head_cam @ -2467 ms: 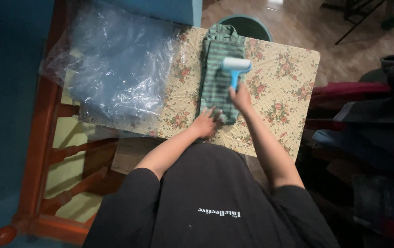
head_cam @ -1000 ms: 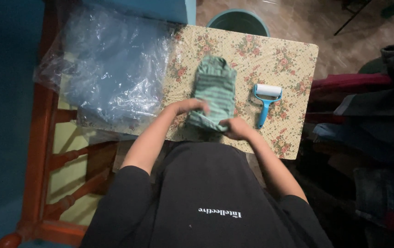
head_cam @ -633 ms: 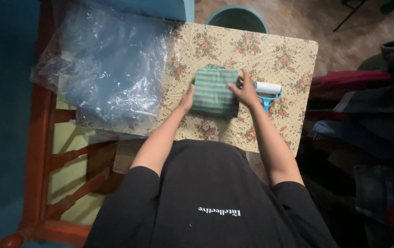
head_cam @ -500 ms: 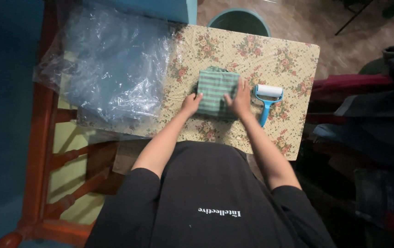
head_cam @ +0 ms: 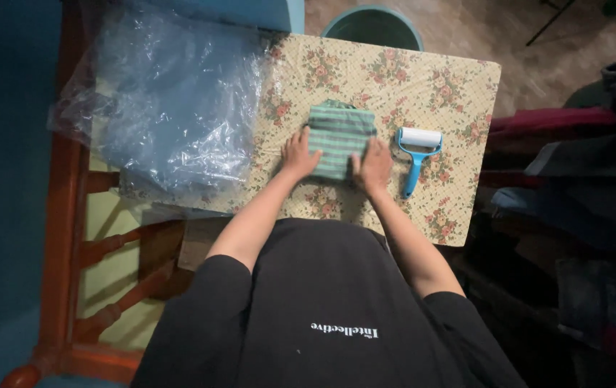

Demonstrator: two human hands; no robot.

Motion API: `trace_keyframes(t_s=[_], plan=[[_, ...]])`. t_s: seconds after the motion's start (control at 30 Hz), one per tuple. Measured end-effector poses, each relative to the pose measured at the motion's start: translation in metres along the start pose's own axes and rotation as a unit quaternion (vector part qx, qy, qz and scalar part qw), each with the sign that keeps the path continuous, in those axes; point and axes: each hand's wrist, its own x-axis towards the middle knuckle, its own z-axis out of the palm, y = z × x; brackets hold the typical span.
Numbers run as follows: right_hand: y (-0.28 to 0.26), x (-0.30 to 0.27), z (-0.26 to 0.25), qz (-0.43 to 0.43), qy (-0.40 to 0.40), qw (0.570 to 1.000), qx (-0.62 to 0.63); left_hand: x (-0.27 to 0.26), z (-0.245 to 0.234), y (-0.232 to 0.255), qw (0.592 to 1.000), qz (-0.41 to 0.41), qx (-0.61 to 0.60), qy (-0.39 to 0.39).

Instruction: A person uses a lint roller to clean a green striped shirt, folds it neatly, and then places it into a clear plastic shipping bag.

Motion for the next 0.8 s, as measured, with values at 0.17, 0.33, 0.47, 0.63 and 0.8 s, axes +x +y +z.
trace_keyframes(t_s=[0.17, 0.33, 0.47, 0.63, 0.8], plan=[[0.033, 0.020, 0.026, 0.235, -0.101, 0.946, 0.197, 0.079, 0.057, -0.048, 0.967, -0.124, -0.214, 0.070], [0.042, 0.029, -0.006, 0.258, -0.172, 0.942, 0.131, 0.038, 0.014, -0.009, 0.977, -0.088, -0.112, 0.161], [0.058, 0.001, -0.059, 0.144, 0.066, 0.986, 0.044, -0.006, 0.004, 0.019, 0.979, 0.080, -0.007, 0.186], [0.075, -0.042, -0.093, 0.350, -0.055, 0.934, 0.039, -0.058, 0.010, 0.026, 0.961, 0.227, 0.119, 0.106], [0.118, -0.063, -0.066, 0.329, -0.198, 0.918, 0.098, -0.060, 0.013, 0.037, 0.969, 0.173, 0.176, 0.004]])
